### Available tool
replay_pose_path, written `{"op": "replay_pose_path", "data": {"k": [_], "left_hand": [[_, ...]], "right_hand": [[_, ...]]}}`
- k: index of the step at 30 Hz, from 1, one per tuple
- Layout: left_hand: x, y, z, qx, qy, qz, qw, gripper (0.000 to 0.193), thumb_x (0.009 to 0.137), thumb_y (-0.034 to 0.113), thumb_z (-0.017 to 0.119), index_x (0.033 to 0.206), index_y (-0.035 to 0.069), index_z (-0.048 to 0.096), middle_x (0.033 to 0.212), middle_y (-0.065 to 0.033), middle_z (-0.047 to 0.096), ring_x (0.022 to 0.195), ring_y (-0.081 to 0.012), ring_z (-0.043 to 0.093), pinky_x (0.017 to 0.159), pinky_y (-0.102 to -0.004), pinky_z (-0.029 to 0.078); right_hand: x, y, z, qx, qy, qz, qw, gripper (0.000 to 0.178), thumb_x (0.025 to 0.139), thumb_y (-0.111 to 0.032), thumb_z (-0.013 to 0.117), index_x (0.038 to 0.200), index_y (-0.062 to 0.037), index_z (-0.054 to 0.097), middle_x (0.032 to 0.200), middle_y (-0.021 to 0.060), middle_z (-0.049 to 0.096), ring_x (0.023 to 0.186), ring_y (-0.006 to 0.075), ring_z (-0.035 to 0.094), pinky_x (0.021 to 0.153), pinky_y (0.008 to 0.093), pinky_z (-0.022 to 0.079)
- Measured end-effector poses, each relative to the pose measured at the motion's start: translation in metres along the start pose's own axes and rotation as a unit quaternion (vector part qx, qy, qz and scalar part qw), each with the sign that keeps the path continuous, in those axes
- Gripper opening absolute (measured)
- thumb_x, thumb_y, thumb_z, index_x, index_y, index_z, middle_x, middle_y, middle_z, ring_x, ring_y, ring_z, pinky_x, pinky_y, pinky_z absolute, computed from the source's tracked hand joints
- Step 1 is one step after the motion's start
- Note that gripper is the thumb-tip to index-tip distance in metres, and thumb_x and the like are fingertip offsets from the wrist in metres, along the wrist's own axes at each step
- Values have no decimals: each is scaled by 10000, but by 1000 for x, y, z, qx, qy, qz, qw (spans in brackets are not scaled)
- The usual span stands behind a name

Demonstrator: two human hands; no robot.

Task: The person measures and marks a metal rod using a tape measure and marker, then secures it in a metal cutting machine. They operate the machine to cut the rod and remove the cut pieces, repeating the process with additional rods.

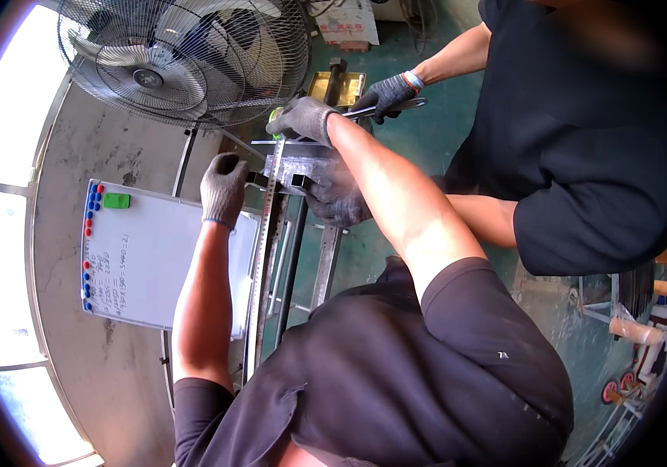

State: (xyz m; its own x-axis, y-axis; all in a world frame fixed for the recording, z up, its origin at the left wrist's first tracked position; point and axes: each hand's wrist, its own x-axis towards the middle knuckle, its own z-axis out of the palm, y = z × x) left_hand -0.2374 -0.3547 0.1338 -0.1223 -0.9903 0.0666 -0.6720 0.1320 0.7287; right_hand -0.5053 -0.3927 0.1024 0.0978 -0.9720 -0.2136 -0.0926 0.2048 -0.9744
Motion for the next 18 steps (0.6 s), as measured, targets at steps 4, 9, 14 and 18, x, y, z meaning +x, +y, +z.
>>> {"op": "replay_pose_path", "data": {"k": [4,9,14,18], "left_hand": [[43,-16,7,41,-41,33,998,444,1023,231,815,1399,-5,791,1289,-173,850,1188,-231,792,1079,-359,600],[66,-20,25,-41,-85,6,996,416,1028,254,834,1366,13,814,1257,-127,860,1134,-213,789,1041,-357,610],[73,-24,31,-77,-115,48,989,356,1025,275,830,1280,27,847,1102,-88,859,999,-177,778,941,-364,620],[85,-7,27,-111,-148,33,982,386,1042,311,825,1290,16,842,1117,-74,849,1027,-174,761,951,-350,598]], "right_hand": [[-3,-11,7,-6,-3,21,1000,420,891,-314,970,1155,2,886,1074,71,860,915,167,762,861,338,599],[-13,-18,0,-13,15,32,999,444,892,-305,971,1197,4,880,1087,78,858,946,179,766,892,344,596],[-13,-21,2,-19,7,40,999,519,888,-346,959,1255,8,870,1123,90,851,1005,182,768,941,340,595],[-5,-12,1,-23,5,32,999,512,897,-334,957,1264,9,856,1129,81,849,998,178,768,932,336,599]]}}
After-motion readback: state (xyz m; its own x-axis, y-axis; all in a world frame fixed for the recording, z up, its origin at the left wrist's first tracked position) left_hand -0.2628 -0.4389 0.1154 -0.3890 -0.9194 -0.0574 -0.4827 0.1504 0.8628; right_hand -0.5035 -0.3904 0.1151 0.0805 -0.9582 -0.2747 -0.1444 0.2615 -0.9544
